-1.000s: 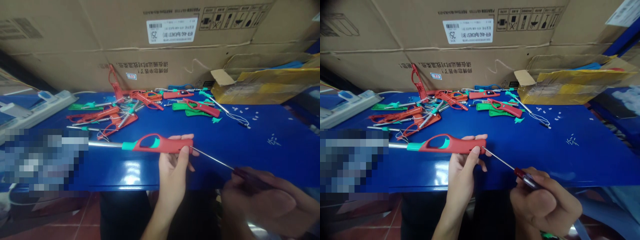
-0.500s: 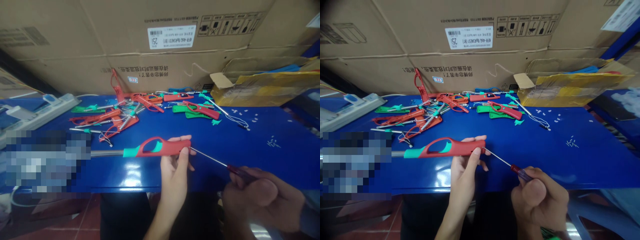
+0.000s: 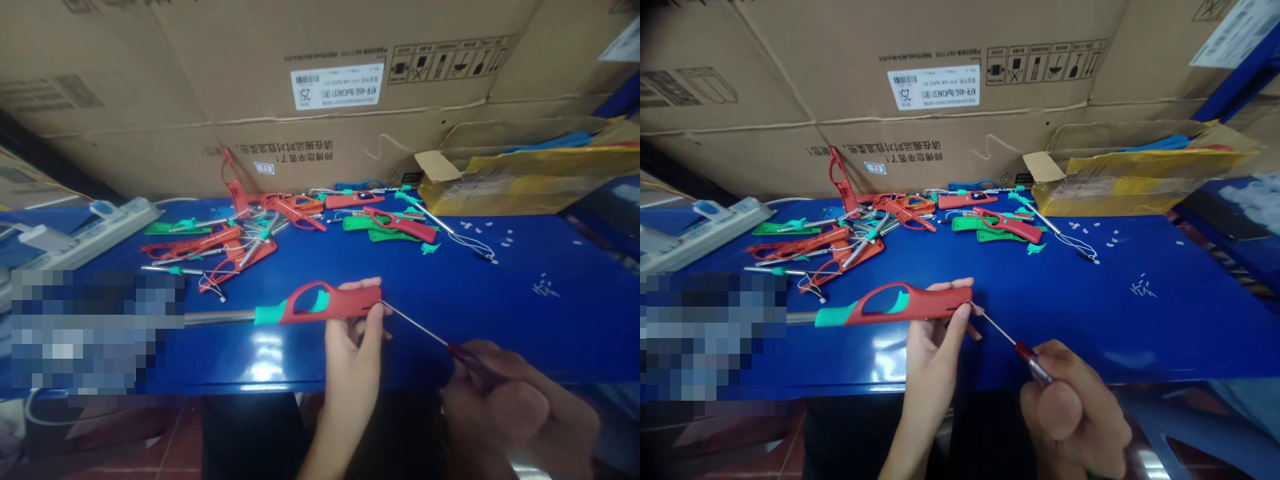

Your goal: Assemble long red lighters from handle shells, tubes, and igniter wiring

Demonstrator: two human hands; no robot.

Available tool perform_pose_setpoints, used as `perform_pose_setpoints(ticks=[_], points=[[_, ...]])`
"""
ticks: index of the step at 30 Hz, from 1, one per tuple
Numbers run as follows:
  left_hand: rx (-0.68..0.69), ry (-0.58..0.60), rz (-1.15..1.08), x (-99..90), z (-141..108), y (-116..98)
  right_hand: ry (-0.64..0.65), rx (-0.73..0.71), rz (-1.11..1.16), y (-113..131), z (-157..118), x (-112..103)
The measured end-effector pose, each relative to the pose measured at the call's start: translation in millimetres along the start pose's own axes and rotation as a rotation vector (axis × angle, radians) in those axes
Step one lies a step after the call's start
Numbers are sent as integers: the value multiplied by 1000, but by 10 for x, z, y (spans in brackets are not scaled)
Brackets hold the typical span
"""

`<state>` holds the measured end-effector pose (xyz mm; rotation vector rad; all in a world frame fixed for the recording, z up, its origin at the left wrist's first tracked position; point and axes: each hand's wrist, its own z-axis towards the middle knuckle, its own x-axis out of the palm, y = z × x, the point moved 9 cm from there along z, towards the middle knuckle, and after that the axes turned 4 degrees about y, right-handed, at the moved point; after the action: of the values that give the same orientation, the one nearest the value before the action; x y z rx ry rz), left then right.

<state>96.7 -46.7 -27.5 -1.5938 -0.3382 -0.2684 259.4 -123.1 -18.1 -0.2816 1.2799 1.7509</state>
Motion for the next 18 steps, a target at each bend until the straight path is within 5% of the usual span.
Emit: perform_pose_setpoints(ticks=[4,10,18], points=[[-44,-19,1,1,4,21,-260,72,29,-40,3,-233],[-66,-8,-96,38,17,30,-272,114,143,-144,-24,-332],[-84,25,2,11,-3,120,-525,128,174,7,-26,-347]])
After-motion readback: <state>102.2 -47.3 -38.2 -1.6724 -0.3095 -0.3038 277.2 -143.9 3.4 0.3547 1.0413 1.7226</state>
